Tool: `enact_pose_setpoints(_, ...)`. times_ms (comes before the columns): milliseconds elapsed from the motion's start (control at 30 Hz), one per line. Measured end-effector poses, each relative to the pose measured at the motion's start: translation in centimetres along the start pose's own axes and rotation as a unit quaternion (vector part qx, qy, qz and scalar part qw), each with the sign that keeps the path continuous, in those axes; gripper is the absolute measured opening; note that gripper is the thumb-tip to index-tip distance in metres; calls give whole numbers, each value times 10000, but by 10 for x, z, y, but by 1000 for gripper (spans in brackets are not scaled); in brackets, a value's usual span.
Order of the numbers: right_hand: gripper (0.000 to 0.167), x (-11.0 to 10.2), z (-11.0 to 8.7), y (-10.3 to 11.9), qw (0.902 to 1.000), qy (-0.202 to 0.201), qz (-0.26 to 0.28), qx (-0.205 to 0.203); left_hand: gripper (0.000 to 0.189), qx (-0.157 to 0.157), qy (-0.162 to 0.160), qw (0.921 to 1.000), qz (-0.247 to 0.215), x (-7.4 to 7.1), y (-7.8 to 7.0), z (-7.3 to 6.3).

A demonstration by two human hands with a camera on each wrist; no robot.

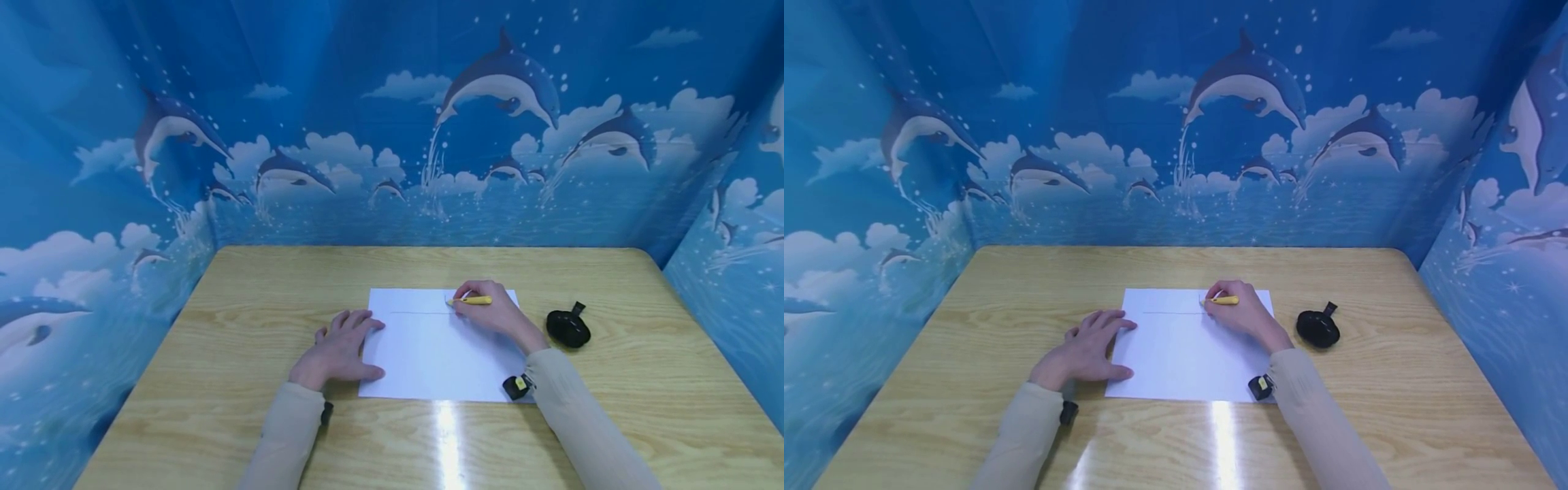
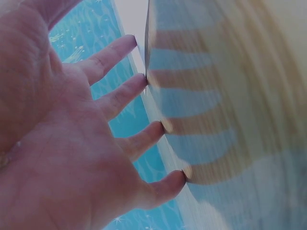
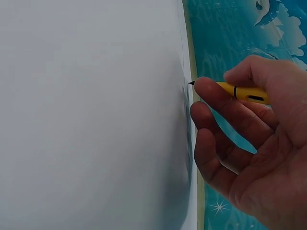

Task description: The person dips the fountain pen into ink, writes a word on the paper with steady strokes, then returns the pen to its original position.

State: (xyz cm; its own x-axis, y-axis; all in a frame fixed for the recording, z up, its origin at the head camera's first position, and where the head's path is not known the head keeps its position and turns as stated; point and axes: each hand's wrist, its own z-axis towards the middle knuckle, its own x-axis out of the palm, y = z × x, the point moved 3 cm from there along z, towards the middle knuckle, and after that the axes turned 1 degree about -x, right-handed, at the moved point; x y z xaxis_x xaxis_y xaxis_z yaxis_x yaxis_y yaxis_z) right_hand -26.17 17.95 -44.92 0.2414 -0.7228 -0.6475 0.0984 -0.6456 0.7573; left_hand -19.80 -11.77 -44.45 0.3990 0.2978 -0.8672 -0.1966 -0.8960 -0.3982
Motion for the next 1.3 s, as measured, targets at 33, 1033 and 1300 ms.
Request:
enact_pose_setpoints(33, 19, 0, -1, 0, 10000, 7, -1, -21, 76, -13, 14, 10000, 12, 0, 0, 0)
enact_pose_setpoints(1033, 14, 3, -13, 3, 9997, 100, -88, -190, 76, -12, -41, 9999, 120, -1, 1, -1)
enact_pose_setpoints(1300, 15, 4, -15, 2, 9997, 98, -60, -206, 76, -12, -64, 9999, 97, 0, 1, 0)
